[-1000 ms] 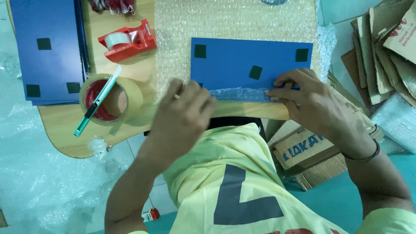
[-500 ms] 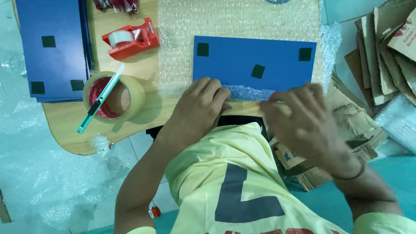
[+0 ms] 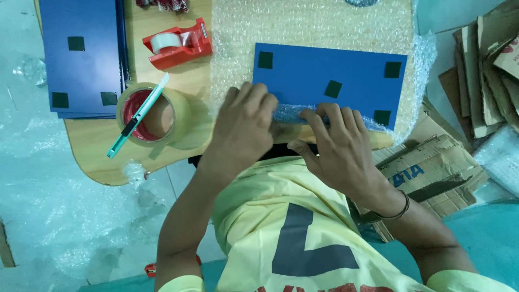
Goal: The person wipes a blue rectangular panel with a cloth, then wraps it in bubble wrap and secures it with tape using a dispenser and scissors.
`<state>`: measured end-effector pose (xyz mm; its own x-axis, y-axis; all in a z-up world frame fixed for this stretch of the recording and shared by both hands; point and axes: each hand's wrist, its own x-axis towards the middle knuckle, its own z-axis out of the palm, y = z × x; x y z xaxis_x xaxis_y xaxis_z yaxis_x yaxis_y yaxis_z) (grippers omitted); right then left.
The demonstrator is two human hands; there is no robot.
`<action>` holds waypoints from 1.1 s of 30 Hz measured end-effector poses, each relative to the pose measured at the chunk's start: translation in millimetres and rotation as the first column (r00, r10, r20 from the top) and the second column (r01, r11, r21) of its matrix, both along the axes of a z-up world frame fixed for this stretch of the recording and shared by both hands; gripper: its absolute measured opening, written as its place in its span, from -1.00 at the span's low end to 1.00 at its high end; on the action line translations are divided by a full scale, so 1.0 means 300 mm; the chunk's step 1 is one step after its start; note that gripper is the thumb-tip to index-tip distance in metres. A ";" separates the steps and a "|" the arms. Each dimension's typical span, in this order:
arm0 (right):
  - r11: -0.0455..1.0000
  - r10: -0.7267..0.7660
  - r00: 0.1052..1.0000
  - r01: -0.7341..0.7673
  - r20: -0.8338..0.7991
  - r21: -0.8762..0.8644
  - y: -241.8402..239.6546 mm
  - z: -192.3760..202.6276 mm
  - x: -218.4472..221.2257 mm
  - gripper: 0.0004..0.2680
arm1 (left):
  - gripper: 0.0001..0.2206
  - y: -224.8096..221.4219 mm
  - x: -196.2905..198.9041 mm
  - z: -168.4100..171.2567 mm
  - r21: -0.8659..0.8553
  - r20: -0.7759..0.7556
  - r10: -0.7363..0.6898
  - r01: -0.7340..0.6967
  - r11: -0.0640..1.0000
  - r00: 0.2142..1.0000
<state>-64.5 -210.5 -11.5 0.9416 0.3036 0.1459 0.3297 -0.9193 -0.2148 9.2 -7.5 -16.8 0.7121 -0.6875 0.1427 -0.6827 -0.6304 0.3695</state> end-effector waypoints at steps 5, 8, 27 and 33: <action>0.995 -0.036 0.999 0.038 0.018 -0.093 -0.037 0.021 -0.008 -0.63 | -0.76 0.051 0.004 0.007 0.065 -0.033 0.082 -0.080 0.995 0.996; 0.993 -0.057 0.998 0.059 0.024 -0.102 -0.095 0.024 -0.022 -0.66 | -0.64 0.057 0.010 0.000 0.036 -0.048 0.057 -0.055 0.998 0.997; 0.993 -0.036 0.915 0.077 -0.402 0.087 -0.475 0.157 -0.069 -0.82 | -0.71 0.033 0.001 0.076 -0.062 -0.122 0.141 -0.149 0.987 0.982; 0.996 -0.018 0.898 0.054 -0.440 0.070 -0.491 0.144 -0.063 -0.82 | -0.69 0.038 0.006 0.068 -0.050 -0.107 0.129 -0.135 0.990 0.986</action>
<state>-83.3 -357.7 31.8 0.9253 0.2734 -0.2628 0.1528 -0.9031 -0.4014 11.0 3.9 3.7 0.8091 -0.5791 0.1002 -0.5511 -0.6884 0.4716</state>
